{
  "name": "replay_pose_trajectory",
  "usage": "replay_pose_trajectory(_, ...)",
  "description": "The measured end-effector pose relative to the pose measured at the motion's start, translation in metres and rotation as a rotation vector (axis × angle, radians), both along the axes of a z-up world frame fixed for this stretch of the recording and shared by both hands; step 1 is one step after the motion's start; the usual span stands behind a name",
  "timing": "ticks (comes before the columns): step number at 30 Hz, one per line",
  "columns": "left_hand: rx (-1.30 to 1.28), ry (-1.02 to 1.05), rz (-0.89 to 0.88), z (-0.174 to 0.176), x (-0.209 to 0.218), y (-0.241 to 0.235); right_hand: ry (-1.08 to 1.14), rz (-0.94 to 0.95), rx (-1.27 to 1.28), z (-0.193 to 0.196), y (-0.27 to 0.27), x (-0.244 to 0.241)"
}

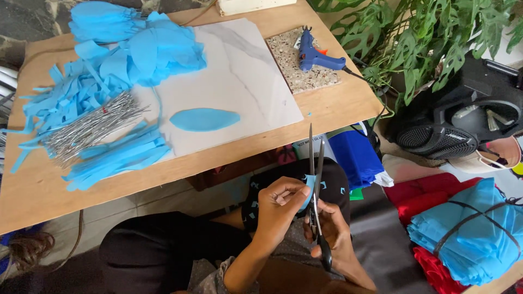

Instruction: Cutting thin strips of blue fabric with scissors and folding them on a work table

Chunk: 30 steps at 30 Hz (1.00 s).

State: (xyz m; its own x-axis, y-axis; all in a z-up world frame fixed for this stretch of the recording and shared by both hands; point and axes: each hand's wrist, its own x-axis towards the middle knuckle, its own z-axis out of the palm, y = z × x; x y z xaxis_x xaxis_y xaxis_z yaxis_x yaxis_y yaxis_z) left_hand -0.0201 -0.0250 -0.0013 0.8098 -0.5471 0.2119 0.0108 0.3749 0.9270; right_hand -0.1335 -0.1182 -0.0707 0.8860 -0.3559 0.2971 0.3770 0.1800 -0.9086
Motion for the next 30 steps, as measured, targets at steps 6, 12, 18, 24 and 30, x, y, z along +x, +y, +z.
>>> replay_pose_trajectory(6,0.004,0.006,-0.001,-0.004,0.0,-0.002,-0.003,0.014,0.001,0.004,0.0,0.0)
replay_pose_trajectory(12,-0.006,-0.013,-0.013,-0.001,0.001,-0.001,-0.003,0.001,0.035,0.0,0.001,-0.002)
replay_pose_trajectory(18,-0.011,-0.009,-0.026,0.004,0.003,0.003,0.002,0.03,0.057,0.004,0.001,-0.004)
replay_pose_trajectory(24,-0.002,-0.037,-0.026,0.008,0.006,0.007,0.019,0.022,0.028,0.012,0.002,-0.005)
replay_pose_trajectory(30,0.053,-0.065,0.006,0.004,0.01,0.011,0.046,0.018,0.031,0.008,0.002,-0.012)
